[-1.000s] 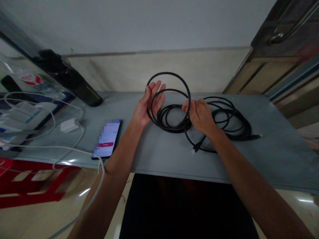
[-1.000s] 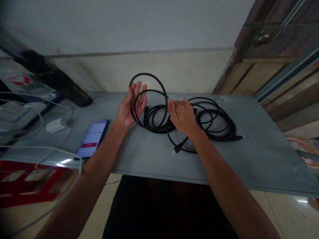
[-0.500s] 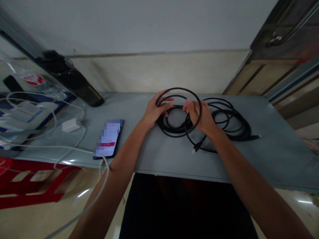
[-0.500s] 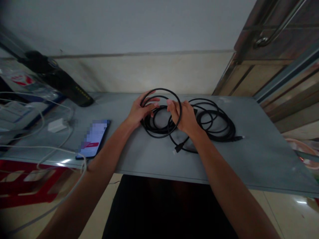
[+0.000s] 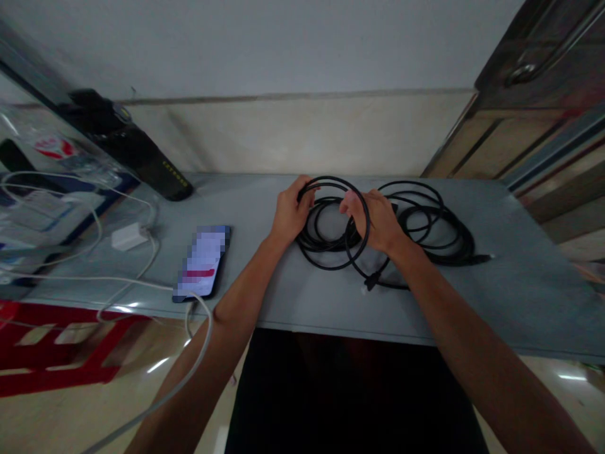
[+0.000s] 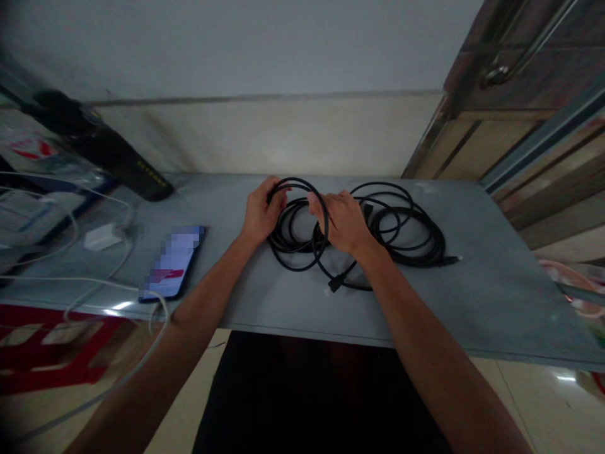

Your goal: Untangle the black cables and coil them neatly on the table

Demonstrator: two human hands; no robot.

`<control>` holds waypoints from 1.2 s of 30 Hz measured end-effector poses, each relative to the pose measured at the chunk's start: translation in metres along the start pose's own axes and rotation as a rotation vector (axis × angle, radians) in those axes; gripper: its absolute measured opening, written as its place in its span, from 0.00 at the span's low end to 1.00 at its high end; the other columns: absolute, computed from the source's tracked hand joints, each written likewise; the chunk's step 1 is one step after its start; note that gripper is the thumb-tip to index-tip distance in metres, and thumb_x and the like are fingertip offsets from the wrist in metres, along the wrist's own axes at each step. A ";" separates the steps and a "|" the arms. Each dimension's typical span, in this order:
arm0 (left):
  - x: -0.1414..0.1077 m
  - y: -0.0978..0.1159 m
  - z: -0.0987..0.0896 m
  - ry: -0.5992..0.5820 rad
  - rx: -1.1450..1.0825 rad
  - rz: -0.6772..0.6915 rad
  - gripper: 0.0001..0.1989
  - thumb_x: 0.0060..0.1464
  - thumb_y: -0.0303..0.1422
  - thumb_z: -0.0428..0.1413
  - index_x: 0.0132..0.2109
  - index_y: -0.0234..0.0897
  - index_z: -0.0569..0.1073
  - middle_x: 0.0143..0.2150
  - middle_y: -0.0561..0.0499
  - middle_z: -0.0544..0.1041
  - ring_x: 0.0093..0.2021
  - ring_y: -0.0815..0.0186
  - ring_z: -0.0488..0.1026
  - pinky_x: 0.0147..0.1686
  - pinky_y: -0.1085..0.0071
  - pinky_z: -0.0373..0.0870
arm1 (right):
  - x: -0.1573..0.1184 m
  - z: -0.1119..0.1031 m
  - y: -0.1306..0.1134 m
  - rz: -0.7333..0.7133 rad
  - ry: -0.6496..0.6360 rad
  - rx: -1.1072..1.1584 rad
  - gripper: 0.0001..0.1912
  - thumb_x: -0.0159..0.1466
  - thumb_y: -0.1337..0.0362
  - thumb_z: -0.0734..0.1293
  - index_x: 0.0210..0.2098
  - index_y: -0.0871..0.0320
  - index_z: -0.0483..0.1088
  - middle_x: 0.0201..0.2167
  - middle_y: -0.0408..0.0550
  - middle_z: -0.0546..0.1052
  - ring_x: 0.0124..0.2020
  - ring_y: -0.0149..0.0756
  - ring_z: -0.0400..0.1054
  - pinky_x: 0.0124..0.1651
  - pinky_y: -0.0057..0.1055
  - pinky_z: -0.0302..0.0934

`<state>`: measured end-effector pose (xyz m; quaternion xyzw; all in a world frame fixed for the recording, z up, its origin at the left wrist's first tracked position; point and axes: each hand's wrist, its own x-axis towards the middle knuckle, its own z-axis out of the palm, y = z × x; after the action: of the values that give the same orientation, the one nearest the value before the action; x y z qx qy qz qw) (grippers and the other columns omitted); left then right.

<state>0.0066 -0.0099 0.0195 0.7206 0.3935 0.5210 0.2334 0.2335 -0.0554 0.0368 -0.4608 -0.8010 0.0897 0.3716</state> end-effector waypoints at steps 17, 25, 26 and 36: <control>0.010 -0.011 0.000 0.356 -0.463 -0.307 0.24 0.73 0.54 0.60 0.35 0.41 0.76 0.22 0.59 0.67 0.15 0.75 0.57 0.14 0.76 0.50 | 0.006 -0.026 0.025 0.056 0.322 -0.175 0.30 0.80 0.36 0.57 0.37 0.51 0.73 0.37 0.54 0.78 0.46 0.53 0.74 0.55 0.53 0.67; 0.012 -0.007 -0.005 0.448 -0.569 -0.386 0.21 0.78 0.45 0.57 0.35 0.41 0.73 0.22 0.60 0.67 0.15 0.75 0.57 0.13 0.77 0.48 | -0.001 -0.017 0.031 0.015 0.150 -0.247 0.26 0.76 0.36 0.66 0.44 0.52 0.75 0.47 0.60 0.79 0.54 0.59 0.74 0.60 0.58 0.67; 0.011 -0.007 -0.006 0.450 -0.569 -0.391 0.21 0.78 0.46 0.57 0.36 0.40 0.73 0.23 0.60 0.67 0.15 0.74 0.58 0.13 0.77 0.48 | -0.001 -0.014 0.029 0.001 0.097 -0.255 0.25 0.76 0.36 0.66 0.42 0.52 0.74 0.47 0.60 0.80 0.53 0.59 0.75 0.59 0.57 0.67; 0.012 -0.010 -0.002 0.427 -0.595 -0.426 0.23 0.79 0.48 0.54 0.35 0.40 0.73 0.23 0.59 0.65 0.15 0.76 0.54 0.13 0.77 0.46 | -0.003 -0.004 0.029 -0.138 -0.151 -0.269 0.26 0.79 0.39 0.61 0.37 0.52 0.69 0.37 0.53 0.81 0.43 0.54 0.76 0.54 0.49 0.64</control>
<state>0.0030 0.0053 0.0198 0.4004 0.4058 0.6894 0.4469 0.2564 -0.0427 0.0241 -0.4423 -0.8611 -0.0097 0.2505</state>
